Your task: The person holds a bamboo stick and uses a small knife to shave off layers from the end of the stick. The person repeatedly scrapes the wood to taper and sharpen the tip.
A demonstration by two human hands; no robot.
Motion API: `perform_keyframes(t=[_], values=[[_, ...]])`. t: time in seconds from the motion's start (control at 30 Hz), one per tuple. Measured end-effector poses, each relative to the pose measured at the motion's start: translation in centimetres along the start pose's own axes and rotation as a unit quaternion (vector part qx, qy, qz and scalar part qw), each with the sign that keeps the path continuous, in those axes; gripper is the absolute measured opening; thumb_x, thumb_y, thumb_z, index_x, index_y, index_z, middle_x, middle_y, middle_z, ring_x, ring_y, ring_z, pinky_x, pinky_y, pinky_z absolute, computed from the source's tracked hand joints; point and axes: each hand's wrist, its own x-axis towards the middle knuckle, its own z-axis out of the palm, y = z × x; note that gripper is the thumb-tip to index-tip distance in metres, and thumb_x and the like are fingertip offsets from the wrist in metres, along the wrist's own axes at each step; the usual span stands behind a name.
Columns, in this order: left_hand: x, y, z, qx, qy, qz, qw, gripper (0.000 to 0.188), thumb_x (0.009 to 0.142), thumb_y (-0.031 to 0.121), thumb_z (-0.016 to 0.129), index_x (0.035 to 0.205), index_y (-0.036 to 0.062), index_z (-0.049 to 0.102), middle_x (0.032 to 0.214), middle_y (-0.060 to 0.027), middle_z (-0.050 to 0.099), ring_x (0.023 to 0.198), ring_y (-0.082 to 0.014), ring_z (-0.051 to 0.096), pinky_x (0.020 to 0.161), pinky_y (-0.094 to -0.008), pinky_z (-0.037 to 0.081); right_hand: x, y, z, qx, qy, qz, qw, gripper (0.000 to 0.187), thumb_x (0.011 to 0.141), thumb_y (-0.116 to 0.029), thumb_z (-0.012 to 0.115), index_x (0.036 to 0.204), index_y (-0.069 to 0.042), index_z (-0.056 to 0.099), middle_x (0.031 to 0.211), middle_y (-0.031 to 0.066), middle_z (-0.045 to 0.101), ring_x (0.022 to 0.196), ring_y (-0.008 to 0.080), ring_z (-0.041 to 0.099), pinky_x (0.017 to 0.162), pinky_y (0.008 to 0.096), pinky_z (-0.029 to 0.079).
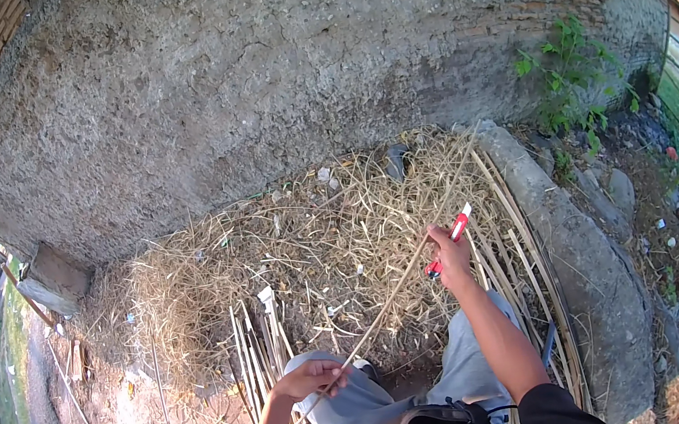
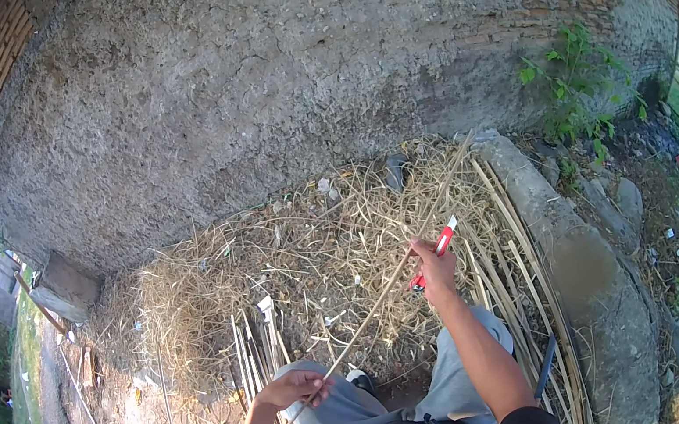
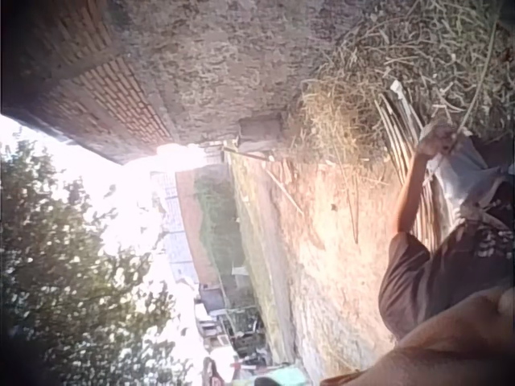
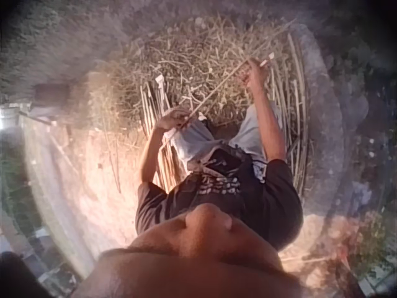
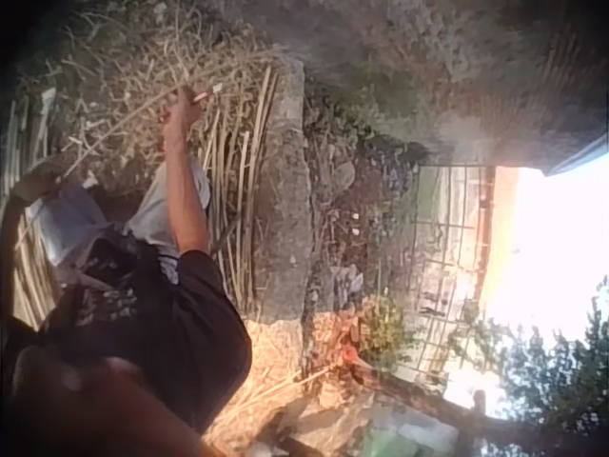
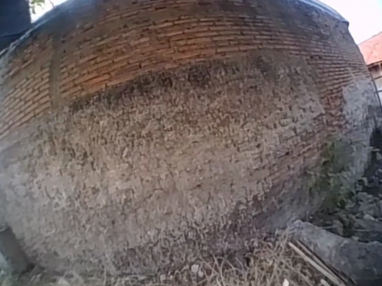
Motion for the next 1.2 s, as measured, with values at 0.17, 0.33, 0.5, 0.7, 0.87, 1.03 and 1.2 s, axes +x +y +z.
perform_keyframes(t=[0.17, 0.33, 0.5, 0.7, 0.87, 1.03, 1.2], values=[[-0.3, -0.7, 1.9, -0.153, 0.031, 0.058, 0.986, 0.028, 0.099, 0.014, 0.056, 0.118, -0.0058, 0.061, 0.087, -0.0058, 0.063, 0.061, -0.01, 0.049, 0.054, -0.0224, 0.038, -0.2, 0.1, 0.5, 0.009, 0.033, 0.015, 0.999, 0.015, 0.084, -0.014, 0.076, 0.088, -0.003, 0.067, 0.067, -0.0005, 0.059, 0.044, 0.0038, 0.039, 0.041, 0.0216, 0.033], [0.3, 0.6, 3.2, -0.183, 0.139, 0.034, 0.973, 0.026, 0.095, 0.011, 0.061, 0.114, -0.007, 0.063, 0.077, -0.0049, 0.063, 0.051, -0.0089, 0.043, 0.046, -0.0234, 0.034, -0.1, 0.4, 0.5, -0.003, 0.013, -0.028, 1.0, 0.015, 0.085, -0.019, 0.076, 0.082, -0.009, 0.065, 0.074, 0.0018, 0.067, 0.044, 0.0027, 0.039, 0.04, 0.021, 0.03], [1.2, 1.5, 3.5, -0.2, 0.134, 0.025, 0.97, 0.024, 0.096, 0.01, 0.059, 0.113, -0.006, 0.064, 0.077, -0.0038, 0.061, 0.051, -0.0072, 0.042, 0.045, -0.0228, 0.033, -0.6, 0.2, 0.2, -0.073, -0.042, -0.031, 0.996, 0.017, 0.088, -0.021, 0.073, 0.093, -0.005, 0.068, 0.079, 0.0082, 0.072, 0.041, 0.0031, 0.039, 0.039, 0.0201, 0.032], [0.6, 0.8, 3.9, -0.225, 0.115, 0.016, 0.967, 0.024, 0.098, 0.009, 0.053, 0.114, -0.0062, 0.063, 0.074, -0.0013, 0.053, 0.049, -0.0064, 0.037, 0.044, -0.0213, 0.029, -1.2, -0.5, 0.0, -0.045, -0.064, -0.024, 0.997, 0.02, 0.085, -0.017, 0.076, 0.092, -0.001, 0.068, 0.076, 0.0064, 0.069, 0.042, 0.0033, 0.041, 0.039, 0.0207, 0.032], [0.0, -1.5, 2.8, -0.204, 0.095, 0.045, 0.973, 0.027, 0.1, 0.012, 0.051, 0.116, -0.007, 0.062, 0.077, -0.0027, 0.055, 0.051, -0.0072, 0.039, 0.047, -0.0215, 0.032, -1.9, -0.8, 0.4, -0.067, -0.084, -0.026, 0.994, 0.022, 0.08, -0.015, 0.081, 0.09, 0.002, 0.069, 0.069, 0.001, 0.065, 0.044, 0.0024, 0.042, 0.04, 0.0204, 0.032], [-0.1, -1.6, 3.9, -0.17, 0.158, 0.067, 0.97, 0.025, 0.099, 0.013, 0.056, 0.112, -0.0067, 0.064, 0.077, -0.0019, 0.057, 0.053, -0.0054, 0.042, 0.047, -0.0195, 0.033, -2.0, -0.8, 0.7, -0.092, -0.094, -0.024, 0.991, 0.024, 0.081, -0.015, 0.08, 0.094, 0.003, 0.071, 0.072, 0.0029, 0.068, 0.044, 0.0022, 0.043, 0.04, 0.0202, 0.031], [-0.1, -1.6, 4.3, -0.147, 0.176, 0.076, 0.97, 0.028, 0.099, 0.018, 0.057, 0.112, -0.0056, 0.064, 0.077, -0.0008, 0.058, 0.055, -0.0046, 0.043, 0.049, -0.019, 0.034, -1.8, -0.5, 0.9, -0.088, -0.093, -0.027, 0.991, 0.021, 0.083, -0.014, 0.077, 0.093, 0.002, 0.069, 0.077, 0.0094, 0.071, 0.042, 0.0031, 0.043, 0.039, 0.0195, 0.032]])
